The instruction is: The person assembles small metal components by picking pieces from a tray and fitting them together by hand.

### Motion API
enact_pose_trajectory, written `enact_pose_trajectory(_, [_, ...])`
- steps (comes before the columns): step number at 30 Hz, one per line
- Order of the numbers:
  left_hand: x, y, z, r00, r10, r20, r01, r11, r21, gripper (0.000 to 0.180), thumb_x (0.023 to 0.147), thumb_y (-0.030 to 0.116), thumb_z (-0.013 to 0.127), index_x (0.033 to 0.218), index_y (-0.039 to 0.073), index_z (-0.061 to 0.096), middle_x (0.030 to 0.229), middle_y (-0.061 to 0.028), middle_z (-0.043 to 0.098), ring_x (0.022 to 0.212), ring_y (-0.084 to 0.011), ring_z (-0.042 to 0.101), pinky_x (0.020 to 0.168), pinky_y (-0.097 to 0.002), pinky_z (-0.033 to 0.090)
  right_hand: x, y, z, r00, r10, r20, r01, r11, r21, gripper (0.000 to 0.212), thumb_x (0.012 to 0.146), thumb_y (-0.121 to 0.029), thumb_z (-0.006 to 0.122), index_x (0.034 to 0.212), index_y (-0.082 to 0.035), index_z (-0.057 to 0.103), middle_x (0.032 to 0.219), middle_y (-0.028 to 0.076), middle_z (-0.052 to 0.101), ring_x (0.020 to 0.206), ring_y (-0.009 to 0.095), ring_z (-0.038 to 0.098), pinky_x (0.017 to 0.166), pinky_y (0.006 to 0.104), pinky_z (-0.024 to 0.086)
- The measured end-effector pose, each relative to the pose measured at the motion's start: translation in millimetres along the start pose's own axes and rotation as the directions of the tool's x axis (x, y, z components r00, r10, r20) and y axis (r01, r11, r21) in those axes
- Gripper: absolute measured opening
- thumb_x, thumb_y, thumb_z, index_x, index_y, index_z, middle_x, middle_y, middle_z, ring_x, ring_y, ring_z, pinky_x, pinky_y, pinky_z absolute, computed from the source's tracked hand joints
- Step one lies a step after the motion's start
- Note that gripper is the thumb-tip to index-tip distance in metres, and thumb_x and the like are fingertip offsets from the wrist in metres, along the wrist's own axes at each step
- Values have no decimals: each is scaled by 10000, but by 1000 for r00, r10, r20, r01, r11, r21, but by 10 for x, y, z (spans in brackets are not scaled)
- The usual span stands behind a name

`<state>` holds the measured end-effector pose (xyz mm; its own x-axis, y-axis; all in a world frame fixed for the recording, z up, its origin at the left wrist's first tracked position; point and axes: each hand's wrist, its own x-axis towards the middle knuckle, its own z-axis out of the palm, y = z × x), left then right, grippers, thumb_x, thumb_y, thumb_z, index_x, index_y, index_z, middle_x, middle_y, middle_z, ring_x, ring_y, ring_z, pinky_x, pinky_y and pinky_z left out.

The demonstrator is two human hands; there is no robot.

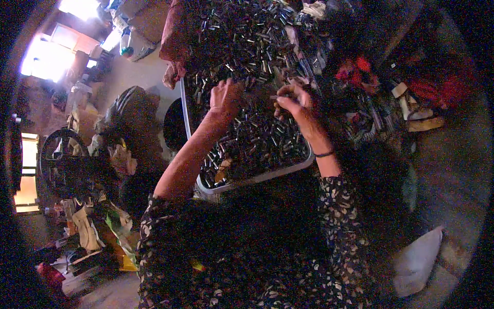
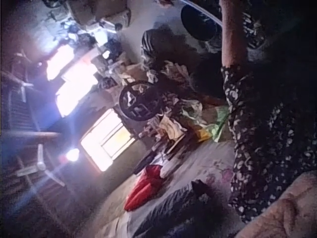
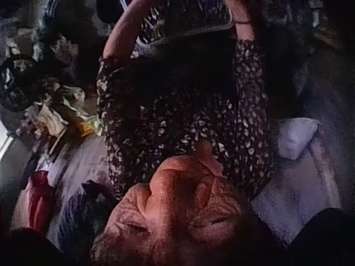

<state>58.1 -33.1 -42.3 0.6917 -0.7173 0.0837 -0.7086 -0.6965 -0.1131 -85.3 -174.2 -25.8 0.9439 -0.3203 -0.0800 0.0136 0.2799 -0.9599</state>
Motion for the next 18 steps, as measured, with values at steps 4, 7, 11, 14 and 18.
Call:
enact_pose_trajectory(4, [66, 53, 45, 984, 114, 136, -136, 977, 166, 176, 685, 189, 547, 843, 115, 568, 780, -79, 515, 752, -214, 517, 573, -328, 433, -26, -68, 10, 996, -37, -79, 45, 994, 103, 199, 748, -129, 534, 919, -31, 510, 698, 38, 535, 576, 104, 510, 550, 235, 414])
enact_pose_trajectory(7, [67, -314, 621, 988, 136, -68, -104, 930, 353, 130, 687, 205, 526, 776, 128, 580, 728, -55, 487, 682, -193, 485, 521, -287, 393, -33, -213, 237, 998, -60, -12, 61, 998, 26, 186, 772, -131, 516, 924, -26, 532, 698, 28, 530, 572, 93, 500, 533, 221, 407])
enact_pose_trajectory(11, [56, 177, 216, 969, 240, 58, -243, 883, 402, 133, 690, 220, 517, 711, 112, 591, 726, -61, 509, 696, -181, 482, 513, -286, 375, 12, 13, -35, 997, -55, -53, 51, 995, -80, 187, 788, -185, 540, 903, -38, 549, 712, 30, 542, 549, 91, 499, 490, 217, 404])
enact_pose_trajectory(14, [33, 170, 235, 963, 234, 130, -266, 897, 352, 151, 684, 226, 521, 705, 99, 600, 709, -66, 522, 688, -178, 478, 498, -283, 356, 75, 115, -61, 1000, -18, -2, 18, 994, -104, 224, 780, -240, 568, 890, -45, 556, 727, 37, 552, 546, 92, 500, 489, 218, 407])
enact_pose_trajectory(18, [-1, 200, 258, 968, 251, -4, -224, 874, 431, 160, 671, 241, 530, 694, 101, 602, 688, -60, 518, 664, -179, 465, 488, -270, 324, 77, 125, -37, 999, 17, -39, -24, 982, -186, 244, 775, -259, 577, 856, -29, 565, 772, 52, 568, 539, 86, 504, 459, 219, 407])
